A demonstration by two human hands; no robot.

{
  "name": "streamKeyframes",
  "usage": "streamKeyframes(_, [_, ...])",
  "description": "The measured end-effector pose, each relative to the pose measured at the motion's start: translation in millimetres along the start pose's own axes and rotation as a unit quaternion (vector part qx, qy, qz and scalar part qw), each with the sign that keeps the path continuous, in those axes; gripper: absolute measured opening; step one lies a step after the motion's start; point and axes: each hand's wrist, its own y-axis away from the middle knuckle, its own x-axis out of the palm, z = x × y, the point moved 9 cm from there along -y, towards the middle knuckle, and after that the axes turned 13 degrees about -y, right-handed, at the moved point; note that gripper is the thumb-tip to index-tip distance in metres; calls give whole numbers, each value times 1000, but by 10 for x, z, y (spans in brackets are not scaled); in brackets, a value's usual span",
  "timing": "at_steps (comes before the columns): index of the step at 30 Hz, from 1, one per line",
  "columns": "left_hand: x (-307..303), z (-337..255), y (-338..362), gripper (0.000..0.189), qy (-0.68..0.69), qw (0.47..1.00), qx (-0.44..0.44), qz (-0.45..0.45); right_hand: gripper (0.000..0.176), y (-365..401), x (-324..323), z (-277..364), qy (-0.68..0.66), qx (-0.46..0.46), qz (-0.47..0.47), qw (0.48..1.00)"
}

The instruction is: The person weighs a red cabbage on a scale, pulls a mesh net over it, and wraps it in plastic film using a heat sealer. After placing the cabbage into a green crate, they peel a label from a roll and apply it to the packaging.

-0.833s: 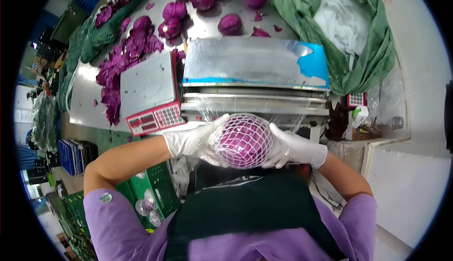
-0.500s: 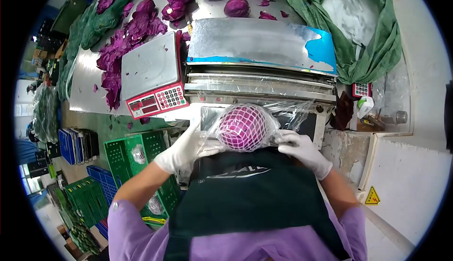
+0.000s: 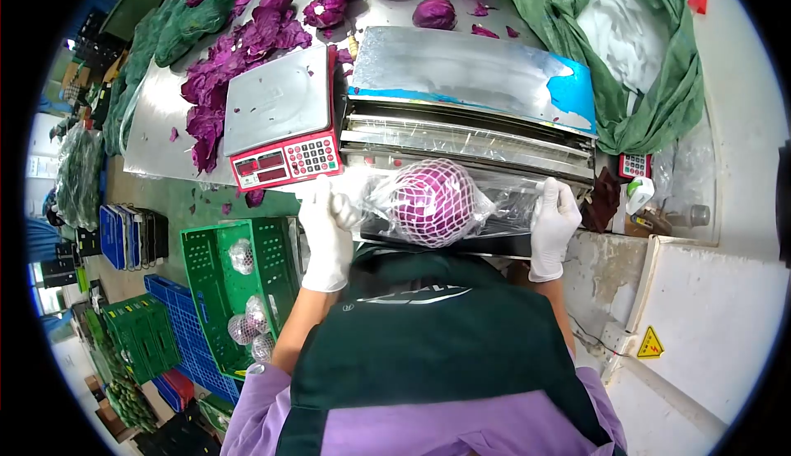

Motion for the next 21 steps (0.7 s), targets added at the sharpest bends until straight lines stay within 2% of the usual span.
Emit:
streamKeyframes(2, [-329, -207, 68, 23, -32, 987, 13, -160, 24, 28, 32, 71, 109, -45, 24, 993])
streamKeyframes(3, [-367, -389, 184, 23, -62, 965, 8, -254, 24, 65, 56, 19, 80, -17, 23, 996])
streamKeyframes(4, [-564, -417, 224, 23, -54, 958, -1, -280, 24, 106, 70, -13, 79, -13, 28, 996])
streamKeyframes(6, [-1205, -268, 211, 25, -39, 964, -9, -264, 21, 180, 103, -177, 132, 25, 55, 989])
streamKeyframes(7, [-1417, -184, 272, 27, -37, 940, -29, -338, 18, 233, 129, -302, 107, 46, 64, 991])
streamKeyframes(8, [-1753, 26, 238, 26, -31, 934, -50, -353, 17, 256, 132, -474, 169, 61, 79, 981])
streamKeyframes(10, [-2211, 518, 142, 26, -33, 915, -76, -394, 15, 276, 315, -600, 232, -11, 121, 965])
streamKeyframes(12, [-2095, 647, -12, 21, -131, 923, -93, -349, 12, 353, 581, -678, 240, -55, 169, 955])
streamKeyframes(13, [-2127, 739, -198, 19, -185, 918, -40, -348, 10, 418, 754, -675, 279, -110, 201, 933])
streamKeyframes(14, [-2112, 808, -384, 18, -238, 908, 13, -345, 8, 495, 941, -656, 317, -166, 232, 905])
streamKeyframes(15, [-1865, 805, -513, 17, -254, 914, 23, -315, 9, 609, 1191, -582, 375, -278, 287, 837])
streamKeyframes(16, [-1642, 773, -622, 18, -271, 919, 33, -285, 16, 642, 1365, -653, 395, -314, 305, 808])
streamKeyframes(18, [-2045, 1916, -1180, 20, -180, 966, 123, -141, 19, 799, 1823, -680, 386, -353, 355, 775])
streamKeyframes(20, [-1448, 1557, -1011, 20, -177, 980, 56, -71, 18, 978, 2197, -794, 275, -327, 395, 813])
streamKeyframes(21, [-1327, 1470, -956, 21, -179, 981, 47, -58, 17, 1025, 2330, -898, 287, -287, 386, 828])
